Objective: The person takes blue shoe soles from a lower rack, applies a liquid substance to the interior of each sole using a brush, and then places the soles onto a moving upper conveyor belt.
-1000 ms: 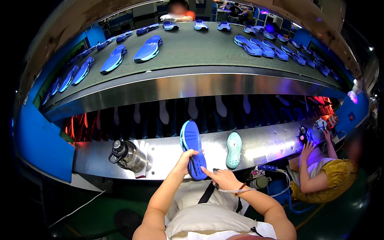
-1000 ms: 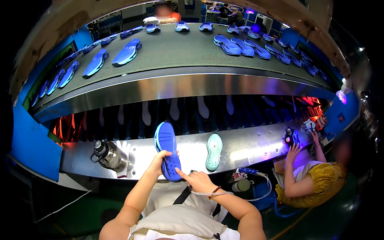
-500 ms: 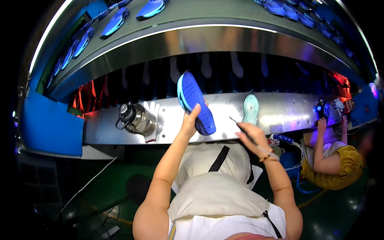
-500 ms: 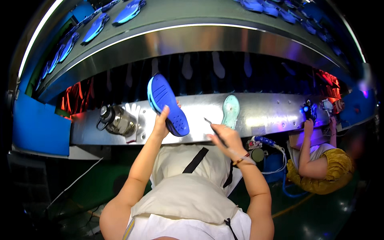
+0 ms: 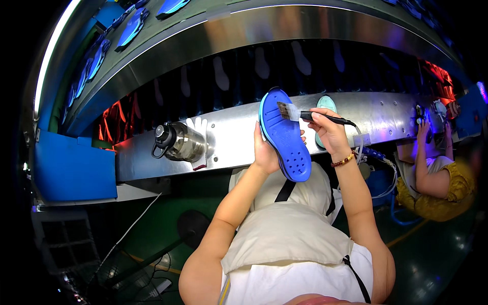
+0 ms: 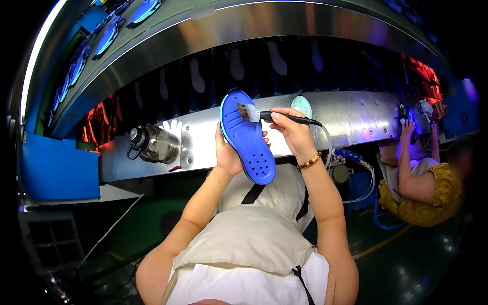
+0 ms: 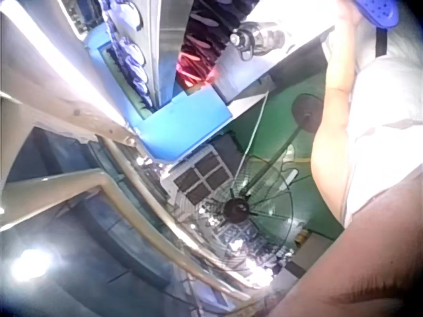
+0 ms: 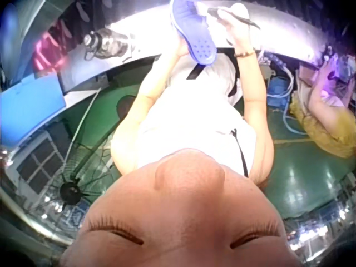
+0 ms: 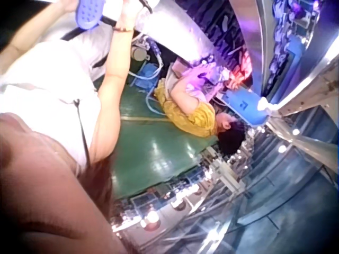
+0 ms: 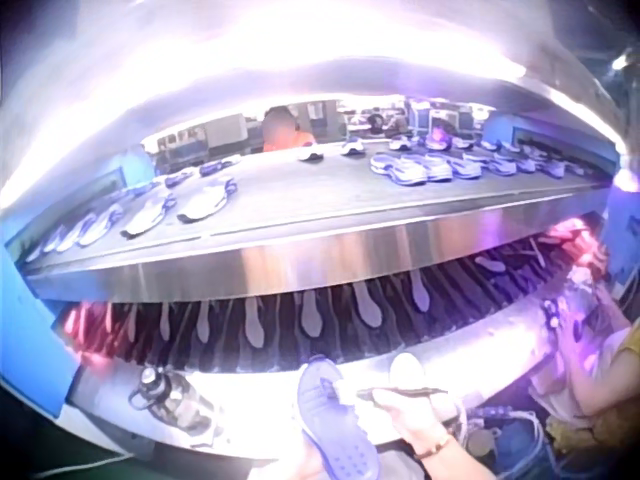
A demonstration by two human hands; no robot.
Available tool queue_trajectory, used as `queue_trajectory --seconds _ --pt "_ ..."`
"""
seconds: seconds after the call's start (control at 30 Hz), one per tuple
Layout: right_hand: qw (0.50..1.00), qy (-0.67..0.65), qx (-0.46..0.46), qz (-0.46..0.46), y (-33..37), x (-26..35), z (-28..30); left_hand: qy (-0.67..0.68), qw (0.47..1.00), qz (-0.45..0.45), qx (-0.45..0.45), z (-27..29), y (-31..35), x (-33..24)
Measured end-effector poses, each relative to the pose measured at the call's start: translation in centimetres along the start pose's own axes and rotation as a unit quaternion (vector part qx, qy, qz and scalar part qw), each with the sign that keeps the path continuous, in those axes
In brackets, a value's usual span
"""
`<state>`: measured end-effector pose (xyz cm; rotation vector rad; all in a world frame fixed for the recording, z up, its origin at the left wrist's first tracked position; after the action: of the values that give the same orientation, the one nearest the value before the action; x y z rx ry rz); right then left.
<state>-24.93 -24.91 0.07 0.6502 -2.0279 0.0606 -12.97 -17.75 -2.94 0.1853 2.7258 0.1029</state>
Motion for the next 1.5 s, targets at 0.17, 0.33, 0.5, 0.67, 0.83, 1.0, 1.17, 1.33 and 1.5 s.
queue_trajectory --seconds 0.17,0.33,0.5,0.67,0.83,1.0,1.17,1.33,1.5 --pt "1.0 0.0 -0.015 0.003 -1.0 0.1 -0.2 -0.01 1.0 -0.01 0.007 -0.1 0.0 0.5" --pt "0.983 0.162 -0.065 0.06 -1.1 1.2 -1.8 -0.057 0.996 -0.049 -0.051 0.5 -0.7 1.1" --pt "0.9 0.407 -0.019 0.153 1.3 0.8 -6.0 -0.089 0.981 -0.117 -0.125 2.1 -2.0 0.3" --pt "0.859 0.5 0.101 0.039 4.6 0.3 -5.5 -0.147 0.978 -0.103 -0.11 2.7 -1.2 -3.5" --pt "0.917 0.388 0.085 0.034 4.3 2.7 -4.2 -0.087 0.995 -0.04 -0.04 0.2 -0.2 -2.9" --pt "0.953 0.285 0.056 0.083 2.4 3.7 -5.2 -0.069 0.997 -0.001 0.017 -2.1 -0.2 -1.0" --pt "0.95 0.19 0.231 0.096 3.9 4.5 -5.9 -0.052 0.996 -0.062 0.031 -3.2 -0.3 -2.5" --pt "0.896 0.373 0.142 0.194 3.9 4.8 -6.3 -0.104 0.99 -0.098 0.003 -3.0 -0.4 -2.9" --pt "0.943 0.234 0.212 0.105 4.2 4.4 -6.0 -0.1 0.987 -0.118 0.031 -4.2 -0.6 -4.4"
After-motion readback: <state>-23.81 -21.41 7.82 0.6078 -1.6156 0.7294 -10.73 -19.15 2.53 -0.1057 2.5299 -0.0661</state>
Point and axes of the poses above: each hand's wrist, its own y-axis away from the middle knuckle, its own z-axis out of the back of the hand, x = y × z, the point moved 6 cm from there along -y, towards the middle knuckle, and after that the axes turned 8 degrees about -z, right-handed, at the moved point
